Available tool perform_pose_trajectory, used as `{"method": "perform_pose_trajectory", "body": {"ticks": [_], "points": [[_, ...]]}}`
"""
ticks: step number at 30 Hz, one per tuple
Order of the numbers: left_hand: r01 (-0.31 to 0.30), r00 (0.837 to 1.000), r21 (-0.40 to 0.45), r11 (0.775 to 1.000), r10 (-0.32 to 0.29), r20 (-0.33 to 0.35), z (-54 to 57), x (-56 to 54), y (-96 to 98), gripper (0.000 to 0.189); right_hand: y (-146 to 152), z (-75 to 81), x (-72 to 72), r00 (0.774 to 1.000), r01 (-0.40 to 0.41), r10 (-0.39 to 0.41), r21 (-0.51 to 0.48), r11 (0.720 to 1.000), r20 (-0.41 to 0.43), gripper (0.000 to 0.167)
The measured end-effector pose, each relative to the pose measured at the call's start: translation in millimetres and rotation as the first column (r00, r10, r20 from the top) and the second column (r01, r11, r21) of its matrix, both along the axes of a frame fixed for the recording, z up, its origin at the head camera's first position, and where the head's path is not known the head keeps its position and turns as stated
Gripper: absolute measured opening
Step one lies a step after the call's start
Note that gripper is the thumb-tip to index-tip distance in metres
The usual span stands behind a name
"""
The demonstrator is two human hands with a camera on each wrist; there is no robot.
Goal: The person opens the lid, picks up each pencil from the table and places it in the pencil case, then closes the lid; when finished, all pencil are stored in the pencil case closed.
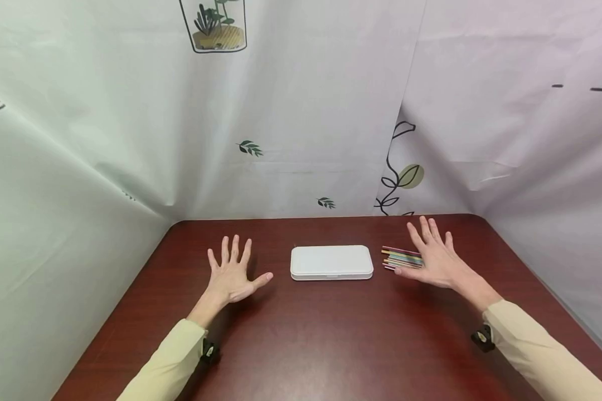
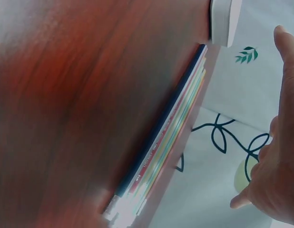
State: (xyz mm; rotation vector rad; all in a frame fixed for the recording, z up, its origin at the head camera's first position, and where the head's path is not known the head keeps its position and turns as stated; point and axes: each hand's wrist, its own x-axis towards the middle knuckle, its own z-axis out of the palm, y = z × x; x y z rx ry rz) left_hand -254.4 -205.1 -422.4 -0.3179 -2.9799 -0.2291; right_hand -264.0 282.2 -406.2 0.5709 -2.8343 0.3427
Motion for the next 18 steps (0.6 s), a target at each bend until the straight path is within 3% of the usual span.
{"method": "perform_pose_trajectory", "body": {"ticks": [5,8,10,12,14,16,18], "points": [[0.027,1.000,0.020,0.999,-0.027,-0.001,1.4,-0.5,3.5,0.111,-3.3,1.1,-0.2,1.000,-0.027,0.027,-0.009,1.000,-0.014,0.115],[0.064,0.997,0.059,0.996,-0.061,-0.053,-0.2,-0.4,8.0,0.098,-9.8,-5.1,-0.7,0.984,-0.123,0.120,-0.012,0.992,-0.132,0.095],[0.086,0.992,0.116,0.990,-0.075,-0.099,-2.3,-1.2,13.0,0.074,-18.0,-11.7,-0.5,0.943,-0.212,0.205,0.000,0.977,-0.263,0.072],[0.117,0.987,0.198,0.973,-0.091,-0.134,-5.3,-3.7,20.3,0.048,-30.9,-18.8,-1.3,0.871,-0.308,0.296,0.034,0.951,-0.393,0.048],[0.160,0.982,0.277,0.948,-0.124,-0.144,-9.2,-8.4,29.6,0.034,-47.7,-24.4,-1.5,0.802,-0.389,0.373,0.066,0.919,-0.466,0.034],[0.208,0.977,0.330,0.921,-0.178,-0.118,-14.1,-13.8,40.2,0.041,-66.7,-29.7,-1.8,0.762,-0.444,0.430,0.093,0.891,-0.483,0.029],[0.245,0.969,0.361,0.900,-0.231,-0.084,-19.4,-19.5,50.9,0.059,-84.7,-34.6,-1.9,0.743,-0.481,0.475,0.117,0.869,-0.471,0.029]]}}
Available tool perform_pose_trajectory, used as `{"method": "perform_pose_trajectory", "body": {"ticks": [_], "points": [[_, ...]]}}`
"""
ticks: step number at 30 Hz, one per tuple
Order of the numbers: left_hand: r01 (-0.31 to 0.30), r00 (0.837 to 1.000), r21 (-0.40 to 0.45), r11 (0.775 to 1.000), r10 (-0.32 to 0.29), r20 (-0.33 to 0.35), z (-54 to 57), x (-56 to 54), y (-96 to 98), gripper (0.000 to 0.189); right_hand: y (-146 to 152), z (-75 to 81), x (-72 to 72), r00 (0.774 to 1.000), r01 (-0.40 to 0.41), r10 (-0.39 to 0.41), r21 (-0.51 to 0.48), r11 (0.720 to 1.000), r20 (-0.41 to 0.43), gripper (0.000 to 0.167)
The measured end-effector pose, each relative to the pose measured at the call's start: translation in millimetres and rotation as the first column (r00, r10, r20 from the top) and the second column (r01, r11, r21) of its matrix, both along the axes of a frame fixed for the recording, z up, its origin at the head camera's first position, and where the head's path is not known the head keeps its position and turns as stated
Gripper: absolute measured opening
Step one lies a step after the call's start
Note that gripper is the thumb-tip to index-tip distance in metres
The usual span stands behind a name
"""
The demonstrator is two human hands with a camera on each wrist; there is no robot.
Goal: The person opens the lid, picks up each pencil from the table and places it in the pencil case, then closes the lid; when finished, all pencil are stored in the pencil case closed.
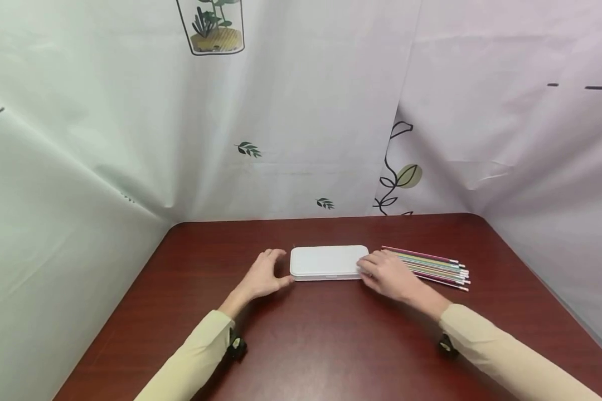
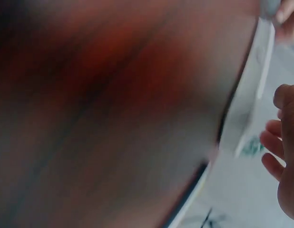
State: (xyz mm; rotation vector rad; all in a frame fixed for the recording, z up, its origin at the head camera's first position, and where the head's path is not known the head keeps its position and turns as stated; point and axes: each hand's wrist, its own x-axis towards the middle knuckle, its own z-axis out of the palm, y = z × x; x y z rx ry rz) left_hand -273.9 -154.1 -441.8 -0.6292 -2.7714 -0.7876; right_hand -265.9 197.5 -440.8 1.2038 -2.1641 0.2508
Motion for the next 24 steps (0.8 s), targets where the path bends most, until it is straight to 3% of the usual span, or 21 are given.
{"method": "perform_pose_trajectory", "body": {"ticks": [4,8,12,17,24], "points": [[0.054,0.996,0.030,0.998,-0.056,0.075,-8.5,-11.6,19.4,0.092,-25.8,-7.6,-3.2,0.999,-0.022,0.021,0.043,0.999,0.025,0.034],[0.076,0.988,0.042,0.996,-0.081,0.129,-13.8,-18.2,30.5,0.104,-37.1,-12.2,-7.0,0.999,-0.008,0.004,0.082,0.997,0.042,0.033],[0.082,0.988,0.058,0.995,-0.089,0.128,-15.1,-21.5,30.8,0.103,-43.1,-12.6,-11.2,1.000,-0.002,-0.001,0.108,0.994,0.028,0.029],[0.080,0.990,0.105,0.991,-0.091,0.108,-14.3,-24.8,24.8,0.095,-51.5,-11.8,-15.8,0.999,0.010,-0.004,0.130,0.991,-0.047,0.028],[0.071,0.986,0.134,0.988,-0.090,0.142,-23.5,-21.8,22.3,0.093,-56.3,-18.8,-14.1,0.991,0.035,-0.012,0.172,0.984,-0.135,0.029]]}}
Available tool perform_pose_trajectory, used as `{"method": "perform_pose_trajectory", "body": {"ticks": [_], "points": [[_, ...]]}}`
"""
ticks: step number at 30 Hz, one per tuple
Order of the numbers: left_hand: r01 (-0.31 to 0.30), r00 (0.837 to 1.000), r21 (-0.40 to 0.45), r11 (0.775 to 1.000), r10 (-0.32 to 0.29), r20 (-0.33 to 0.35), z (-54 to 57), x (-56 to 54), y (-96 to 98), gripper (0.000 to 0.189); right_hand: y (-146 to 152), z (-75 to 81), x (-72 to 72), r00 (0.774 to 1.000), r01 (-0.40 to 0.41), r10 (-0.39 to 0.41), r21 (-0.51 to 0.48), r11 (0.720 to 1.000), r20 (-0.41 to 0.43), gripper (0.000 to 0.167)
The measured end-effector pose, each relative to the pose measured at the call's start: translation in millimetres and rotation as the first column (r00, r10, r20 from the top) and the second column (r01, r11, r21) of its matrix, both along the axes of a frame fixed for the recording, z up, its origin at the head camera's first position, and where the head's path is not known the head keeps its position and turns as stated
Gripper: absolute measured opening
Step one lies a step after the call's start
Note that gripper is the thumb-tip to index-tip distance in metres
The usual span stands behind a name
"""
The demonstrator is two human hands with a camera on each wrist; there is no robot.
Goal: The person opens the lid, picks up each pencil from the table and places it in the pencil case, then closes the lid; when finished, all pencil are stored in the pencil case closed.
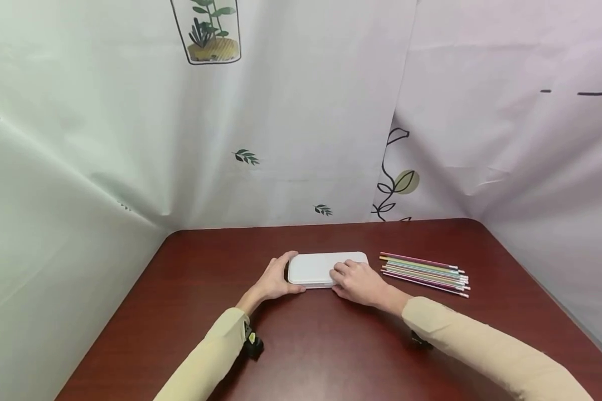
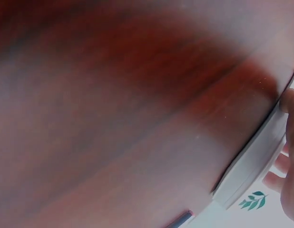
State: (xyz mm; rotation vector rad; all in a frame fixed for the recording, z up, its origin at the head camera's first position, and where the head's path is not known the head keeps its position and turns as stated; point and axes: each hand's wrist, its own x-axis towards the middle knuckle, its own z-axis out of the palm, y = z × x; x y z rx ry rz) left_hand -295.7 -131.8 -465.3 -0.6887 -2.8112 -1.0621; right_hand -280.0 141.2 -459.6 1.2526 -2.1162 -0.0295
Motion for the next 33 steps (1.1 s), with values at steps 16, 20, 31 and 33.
{"method": "perform_pose_trajectory", "body": {"ticks": [16,20,31,33], "points": [[-0.033,0.999,0.096,0.995,0.034,-0.009,-5.0,-1.0,1.1,0.093,3.0,-0.4,-11.5,0.961,-0.078,0.113,0.146,0.986,-0.251,0.025],[-0.035,0.999,0.095,0.995,0.036,-0.002,-4.1,-1.7,1.4,0.092,3.7,4.4,-12.2,0.962,-0.085,0.125,0.167,0.982,-0.243,0.026],[-0.032,0.999,0.089,0.996,0.031,0.011,-1.8,-4.8,0.1,0.092,4.6,8.1,-14.9,0.956,-0.113,0.160,0.196,0.974,-0.246,0.025],[-0.036,0.999,0.089,0.995,0.035,0.010,-2.1,-4.6,-0.9,0.091,3.6,8.0,-15.4,0.955,-0.115,0.163,0.197,0.974,-0.248,0.025]]}}
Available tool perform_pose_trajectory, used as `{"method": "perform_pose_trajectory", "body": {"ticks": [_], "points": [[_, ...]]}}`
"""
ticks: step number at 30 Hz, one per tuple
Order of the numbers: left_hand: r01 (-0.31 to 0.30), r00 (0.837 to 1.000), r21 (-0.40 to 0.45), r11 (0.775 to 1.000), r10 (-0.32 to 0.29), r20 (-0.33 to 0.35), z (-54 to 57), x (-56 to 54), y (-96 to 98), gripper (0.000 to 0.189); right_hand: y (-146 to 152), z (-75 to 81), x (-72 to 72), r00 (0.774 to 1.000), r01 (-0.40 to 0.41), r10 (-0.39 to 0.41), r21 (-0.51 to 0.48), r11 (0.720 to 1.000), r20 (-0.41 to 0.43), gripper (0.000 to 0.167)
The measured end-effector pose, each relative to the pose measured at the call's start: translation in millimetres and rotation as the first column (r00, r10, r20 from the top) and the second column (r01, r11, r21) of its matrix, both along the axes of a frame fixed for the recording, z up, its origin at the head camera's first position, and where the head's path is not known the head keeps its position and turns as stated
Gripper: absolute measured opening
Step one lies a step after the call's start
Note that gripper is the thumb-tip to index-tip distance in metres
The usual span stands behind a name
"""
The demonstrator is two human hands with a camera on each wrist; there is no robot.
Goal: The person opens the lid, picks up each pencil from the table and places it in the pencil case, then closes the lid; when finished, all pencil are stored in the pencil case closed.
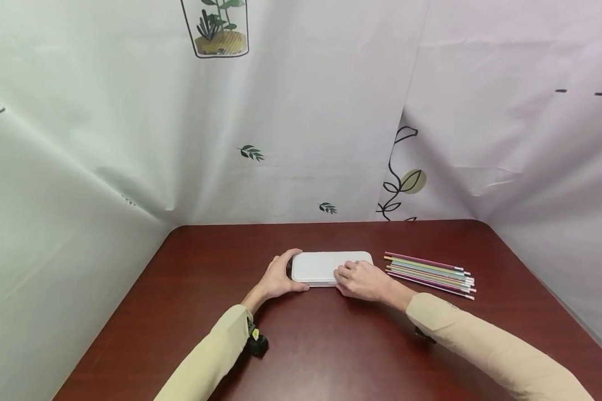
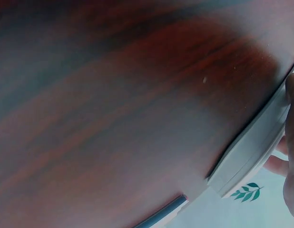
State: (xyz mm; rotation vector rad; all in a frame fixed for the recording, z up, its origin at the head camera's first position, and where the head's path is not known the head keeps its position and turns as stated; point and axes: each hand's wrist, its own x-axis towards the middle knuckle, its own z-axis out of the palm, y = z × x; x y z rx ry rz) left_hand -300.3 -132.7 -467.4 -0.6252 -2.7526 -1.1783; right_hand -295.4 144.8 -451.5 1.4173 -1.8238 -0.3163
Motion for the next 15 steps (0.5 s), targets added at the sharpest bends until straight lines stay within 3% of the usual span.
{"method": "perform_pose_trajectory", "body": {"ticks": [12,15], "points": [[-0.002,1.000,-0.006,1.000,0.002,-0.005,0.8,-2.9,-0.2,0.093,1.1,-2.3,-4.0,0.999,-0.045,0.045,-0.047,0.998,-0.007,0.027],[-0.003,1.000,-0.014,1.000,0.003,0.001,-0.1,-3.2,-0.3,0.093,1.5,-3.2,-3.3,0.998,-0.041,0.044,-0.070,0.997,0.037,0.024]]}}
